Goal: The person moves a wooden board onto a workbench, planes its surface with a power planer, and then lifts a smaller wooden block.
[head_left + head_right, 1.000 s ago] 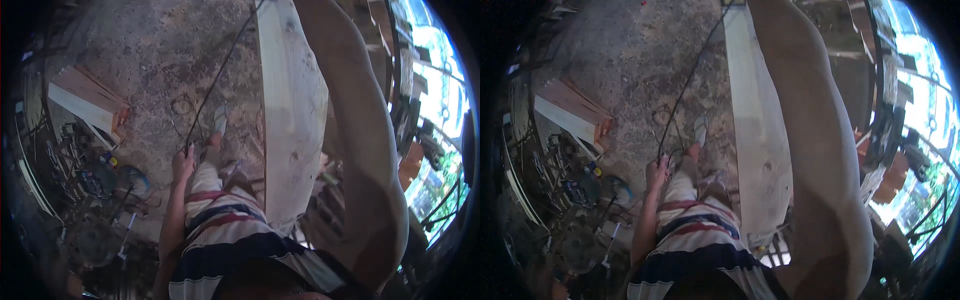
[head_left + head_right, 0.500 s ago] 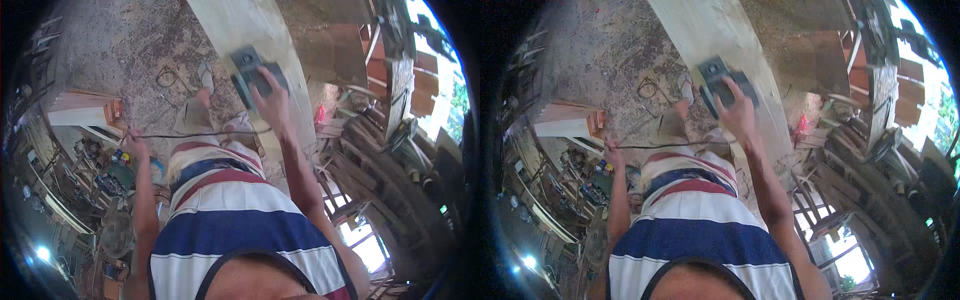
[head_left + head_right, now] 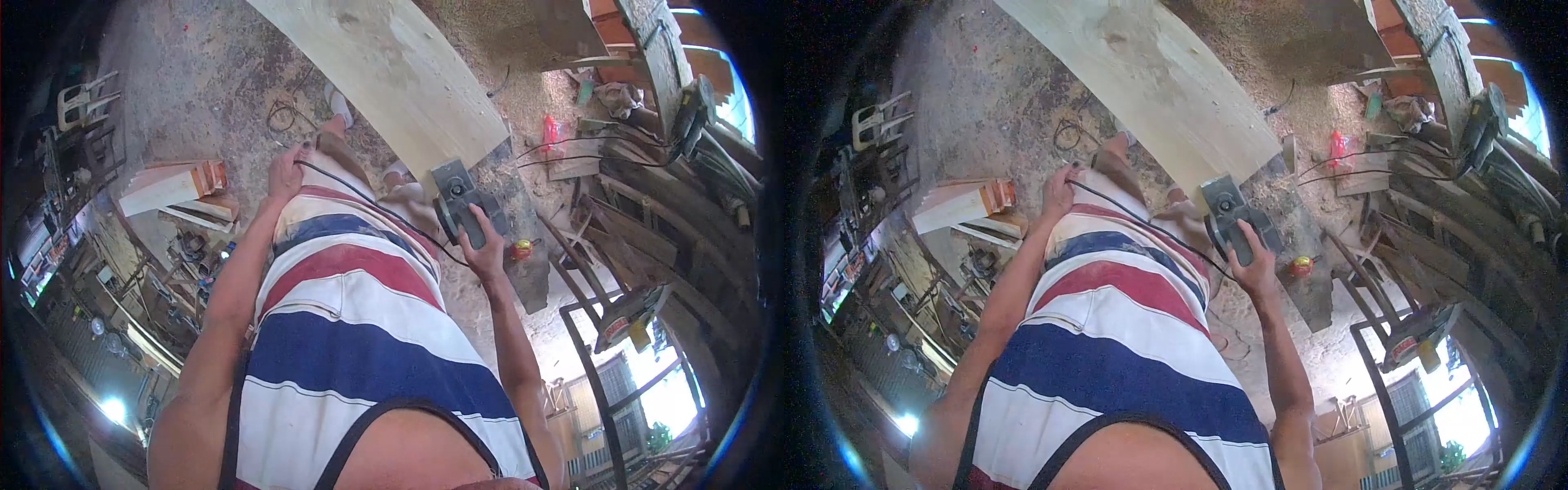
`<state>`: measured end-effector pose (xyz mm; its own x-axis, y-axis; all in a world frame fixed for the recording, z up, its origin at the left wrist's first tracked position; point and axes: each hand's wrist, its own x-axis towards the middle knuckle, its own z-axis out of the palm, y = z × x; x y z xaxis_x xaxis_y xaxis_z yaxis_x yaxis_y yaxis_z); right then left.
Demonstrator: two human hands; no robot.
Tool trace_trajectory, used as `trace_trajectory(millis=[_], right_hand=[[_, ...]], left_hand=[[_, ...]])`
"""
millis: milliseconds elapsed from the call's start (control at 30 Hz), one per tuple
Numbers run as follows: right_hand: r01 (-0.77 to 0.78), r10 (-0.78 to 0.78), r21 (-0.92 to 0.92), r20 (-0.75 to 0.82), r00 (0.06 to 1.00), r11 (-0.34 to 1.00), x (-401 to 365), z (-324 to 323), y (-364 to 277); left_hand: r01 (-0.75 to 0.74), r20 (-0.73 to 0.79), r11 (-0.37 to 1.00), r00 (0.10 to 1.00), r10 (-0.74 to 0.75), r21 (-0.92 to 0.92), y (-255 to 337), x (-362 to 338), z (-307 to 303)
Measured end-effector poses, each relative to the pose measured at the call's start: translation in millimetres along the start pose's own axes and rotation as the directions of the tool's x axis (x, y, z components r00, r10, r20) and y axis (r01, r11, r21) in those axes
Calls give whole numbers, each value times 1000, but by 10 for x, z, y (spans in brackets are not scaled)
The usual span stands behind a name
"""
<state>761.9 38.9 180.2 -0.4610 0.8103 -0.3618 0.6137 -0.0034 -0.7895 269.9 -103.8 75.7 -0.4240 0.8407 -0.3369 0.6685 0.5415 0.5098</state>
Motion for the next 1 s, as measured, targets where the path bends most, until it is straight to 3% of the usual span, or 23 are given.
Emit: trace_trajectory(millis=[67,167,267,333,367,400,433,533,800,833,933,1000], right_hand=[[49,-49,4,-7,999,999,249,89,-198],[86,-86,0,24,996,996,763,205,-572],[125,-125,-42,19,992,991,1288,452,-857],[136,-133,-110,34,990,985,1663,577,-1124],[158,-157,-71,19,987,985,1858,653,-1270],[193,-193,-41,2,981,980,2061,755,-1372],[226,-226,-12,-17,974,974,2268,861,-1466],[268,-268,29,-22,963,963,2861,1127,-1781],[234,-231,-50,50,972,971,4459,1772,-3073],[291,-291,-26,10,957,956,4643,1894,-3137],[275,-274,-27,35,961,961,5067,2088,-3336],[307,-306,-39,24,952,951,5295,2202,-3494]], left_hand=[[-43,-142,988,990,22,-146,-120,-35,24],[275,-79,938,952,-297,-212,-101,-111,-81],[24,-247,959,968,49,282,-746,-436,252],[147,-148,864,985,-85,482,-1114,-641,456],[375,-190,904,921,-339,204,-1077,-701,451],[562,-154,822,807,-570,-96,-1002,-733,430],[682,-41,627,664,-747,-376,-976,-770,453],[552,-167,757,758,-630,-350,-946,-1031,520],[625,-24,413,533,-846,-663,-969,-1036,585],[610,-12,372,510,-860,-699,-955,-994,554],[567,-27,405,558,-829,-717,-969,-911,507],[558,0,354,536,-844,-751,-1018,-781,537]])
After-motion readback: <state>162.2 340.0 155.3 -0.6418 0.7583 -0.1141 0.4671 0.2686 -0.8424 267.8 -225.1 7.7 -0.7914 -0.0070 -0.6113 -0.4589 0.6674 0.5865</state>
